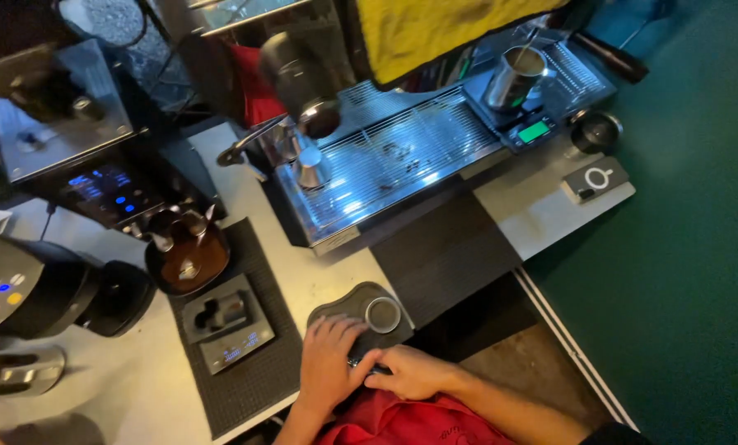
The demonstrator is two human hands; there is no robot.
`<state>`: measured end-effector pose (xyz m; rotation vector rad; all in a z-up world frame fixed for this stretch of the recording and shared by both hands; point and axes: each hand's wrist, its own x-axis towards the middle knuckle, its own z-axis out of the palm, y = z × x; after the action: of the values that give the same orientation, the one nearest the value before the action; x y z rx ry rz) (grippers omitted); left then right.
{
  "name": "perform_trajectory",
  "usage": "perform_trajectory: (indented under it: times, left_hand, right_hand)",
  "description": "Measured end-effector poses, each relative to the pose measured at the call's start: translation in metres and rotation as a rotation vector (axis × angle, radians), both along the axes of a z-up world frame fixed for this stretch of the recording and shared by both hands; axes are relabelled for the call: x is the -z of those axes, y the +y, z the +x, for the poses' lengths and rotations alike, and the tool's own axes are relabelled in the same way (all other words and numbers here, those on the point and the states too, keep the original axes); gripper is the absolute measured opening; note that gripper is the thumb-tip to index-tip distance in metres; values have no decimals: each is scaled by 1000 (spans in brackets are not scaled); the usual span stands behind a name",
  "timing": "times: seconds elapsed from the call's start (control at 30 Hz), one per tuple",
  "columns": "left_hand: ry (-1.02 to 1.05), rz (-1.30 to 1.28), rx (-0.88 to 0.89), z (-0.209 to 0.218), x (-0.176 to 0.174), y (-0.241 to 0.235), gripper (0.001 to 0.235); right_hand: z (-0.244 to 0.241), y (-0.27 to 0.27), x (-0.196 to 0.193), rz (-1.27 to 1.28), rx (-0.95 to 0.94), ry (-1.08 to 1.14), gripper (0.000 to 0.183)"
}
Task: The person prepares espresso by cleaning a portafilter, weighing and adding coffee grounds, tamping the grounds, and inserting the portafilter into the espresso machine. The process is repeated multiple times.
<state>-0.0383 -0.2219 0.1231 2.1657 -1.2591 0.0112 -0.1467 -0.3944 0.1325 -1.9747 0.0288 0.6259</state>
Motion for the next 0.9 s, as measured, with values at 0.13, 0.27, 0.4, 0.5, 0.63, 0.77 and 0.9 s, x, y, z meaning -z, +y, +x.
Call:
perform_trajectory:
  times: [0.13,0.27,0.4,0.5,0.63,0.77,0.9]
  left_hand:
    - [75,-97,-263,-2,-7,-98,54]
    - [343,-360,-412,-16,0,-191,62]
    - [632,-649,-408,-49,9,-251,100]
    - [710,-681,-431,-71,21,-266,108]
    - [676,-519,-516,-83,40,-259,73]
    - [443,-265,-625,-75,91,-245,36]
    - [239,-139,-525,-63,104,-247,31]
  right_hand:
    - [1,-95,-24,109,174,131,12]
    - [0,-191,-30,210,251,97,9]
    - [-7,-252,-11,468,340,74,16]
    - [-9,-278,14,674,453,151,24]
    - [5,-284,26,892,602,244,31]
    - [75,-267,0,1168,375,-31,36]
    - [160,-245,-31,946,314,-188,39]
